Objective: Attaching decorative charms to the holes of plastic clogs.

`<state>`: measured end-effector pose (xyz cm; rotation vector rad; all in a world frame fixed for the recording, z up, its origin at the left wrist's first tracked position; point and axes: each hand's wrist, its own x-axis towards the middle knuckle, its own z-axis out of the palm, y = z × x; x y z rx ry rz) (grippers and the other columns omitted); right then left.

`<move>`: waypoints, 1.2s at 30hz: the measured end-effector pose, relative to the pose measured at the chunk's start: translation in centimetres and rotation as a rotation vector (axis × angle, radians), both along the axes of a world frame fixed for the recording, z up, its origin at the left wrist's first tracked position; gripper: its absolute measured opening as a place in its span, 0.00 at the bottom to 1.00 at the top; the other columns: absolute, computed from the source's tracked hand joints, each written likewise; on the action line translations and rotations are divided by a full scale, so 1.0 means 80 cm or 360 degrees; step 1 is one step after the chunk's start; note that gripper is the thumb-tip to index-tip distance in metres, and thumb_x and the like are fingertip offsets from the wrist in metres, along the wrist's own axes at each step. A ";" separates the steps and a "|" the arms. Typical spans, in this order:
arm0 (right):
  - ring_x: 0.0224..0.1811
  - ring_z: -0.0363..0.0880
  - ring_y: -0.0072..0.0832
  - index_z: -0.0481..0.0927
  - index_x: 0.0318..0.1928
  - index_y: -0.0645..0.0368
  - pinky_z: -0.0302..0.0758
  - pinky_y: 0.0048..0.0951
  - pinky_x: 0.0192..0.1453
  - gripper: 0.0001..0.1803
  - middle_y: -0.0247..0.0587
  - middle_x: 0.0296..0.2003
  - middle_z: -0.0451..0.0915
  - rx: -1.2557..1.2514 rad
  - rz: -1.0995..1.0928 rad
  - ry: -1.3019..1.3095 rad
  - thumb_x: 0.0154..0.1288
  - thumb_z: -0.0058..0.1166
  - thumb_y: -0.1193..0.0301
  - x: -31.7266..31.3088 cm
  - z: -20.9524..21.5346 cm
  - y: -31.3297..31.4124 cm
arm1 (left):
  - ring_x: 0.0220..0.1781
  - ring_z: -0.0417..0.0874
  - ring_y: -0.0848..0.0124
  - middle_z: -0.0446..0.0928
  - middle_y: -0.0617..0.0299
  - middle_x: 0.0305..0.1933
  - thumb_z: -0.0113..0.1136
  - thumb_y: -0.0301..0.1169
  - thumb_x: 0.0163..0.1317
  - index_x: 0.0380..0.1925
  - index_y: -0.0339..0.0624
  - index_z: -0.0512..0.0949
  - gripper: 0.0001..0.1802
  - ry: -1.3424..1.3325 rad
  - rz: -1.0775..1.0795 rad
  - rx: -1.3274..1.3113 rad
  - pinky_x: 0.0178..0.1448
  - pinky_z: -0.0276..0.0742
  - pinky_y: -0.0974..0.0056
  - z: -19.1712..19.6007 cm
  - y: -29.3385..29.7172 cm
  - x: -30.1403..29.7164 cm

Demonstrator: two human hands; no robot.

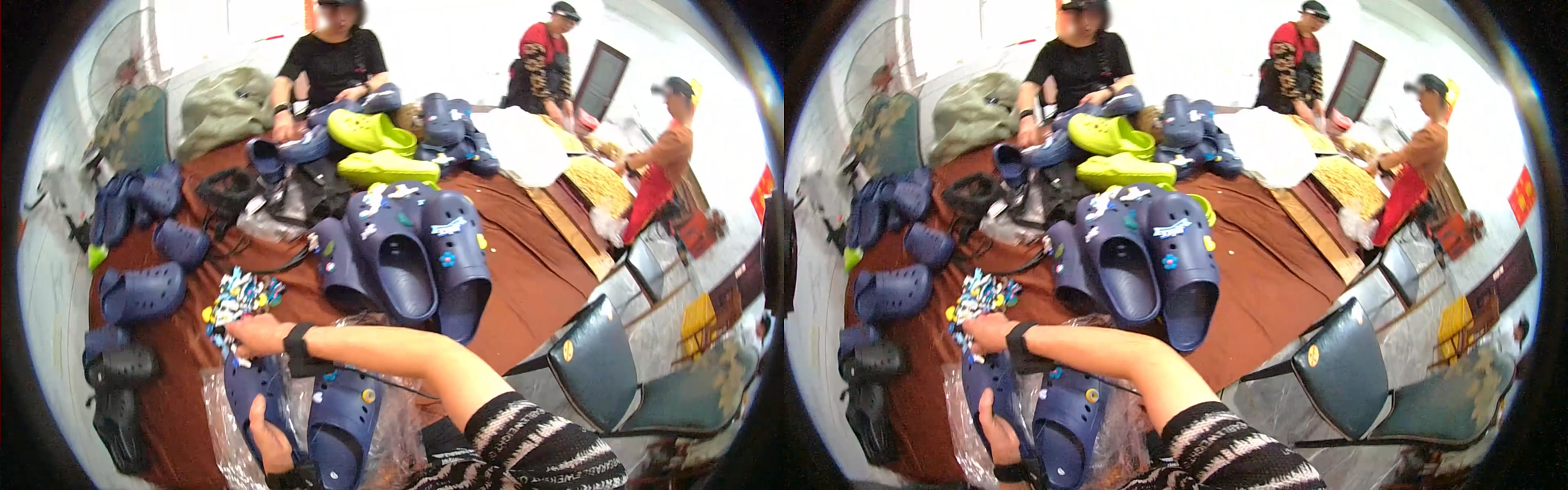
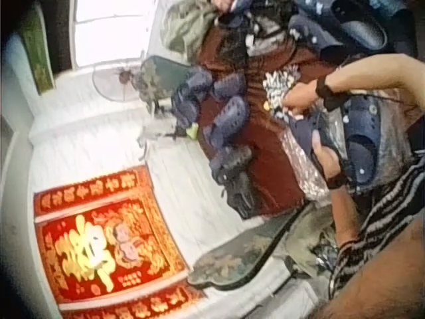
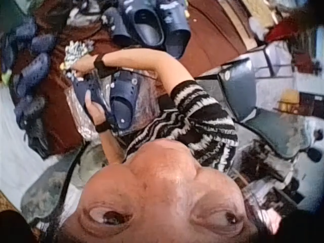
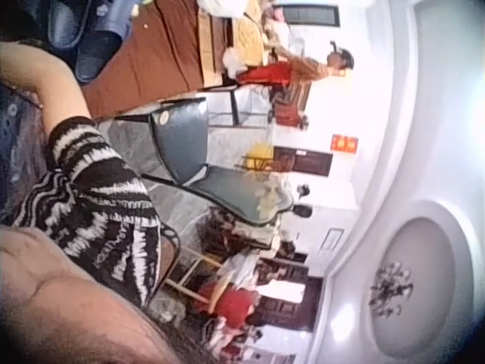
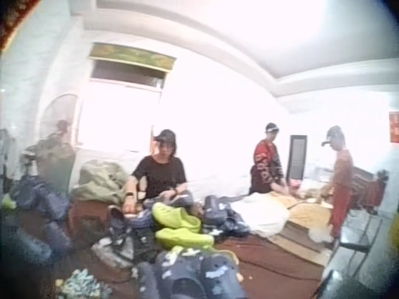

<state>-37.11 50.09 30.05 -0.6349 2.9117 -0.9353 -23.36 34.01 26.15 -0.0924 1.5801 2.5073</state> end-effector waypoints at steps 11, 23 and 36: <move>0.36 0.85 0.46 0.81 0.32 0.58 0.79 0.48 0.34 0.06 0.48 0.29 0.83 0.0131 0.0207 0.0349 0.56 0.55 0.70 0.005 -0.007 -0.009 | 0.63 0.72 0.63 0.73 0.56 0.62 0.56 0.44 0.64 0.60 0.33 0.71 0.30 0.0032 -0.0054 0.0142 0.70 0.61 0.59 0.029 0.017 0.000; 0.34 0.82 0.47 0.80 0.33 0.62 0.79 0.45 0.35 0.15 0.51 0.31 0.80 0.0131 0.0254 0.0397 0.53 0.62 0.61 0.029 0.011 0.002 | 0.63 0.72 0.63 0.71 0.56 0.64 0.57 0.40 0.63 0.63 0.34 0.68 0.31 0.0025 -0.0011 0.0212 0.70 0.62 0.59 0.039 0.033 -0.003; 0.31 0.82 0.48 0.79 0.32 0.59 0.80 0.47 0.33 0.09 0.50 0.30 0.78 0.0173 0.0243 0.0399 0.57 0.56 0.65 0.031 -0.009 0.009 | 0.62 0.72 0.65 0.73 0.56 0.62 0.56 0.35 0.65 0.60 0.32 0.70 0.26 0.0816 0.0047 -0.0898 0.70 0.62 0.59 -0.010 0.001 0.011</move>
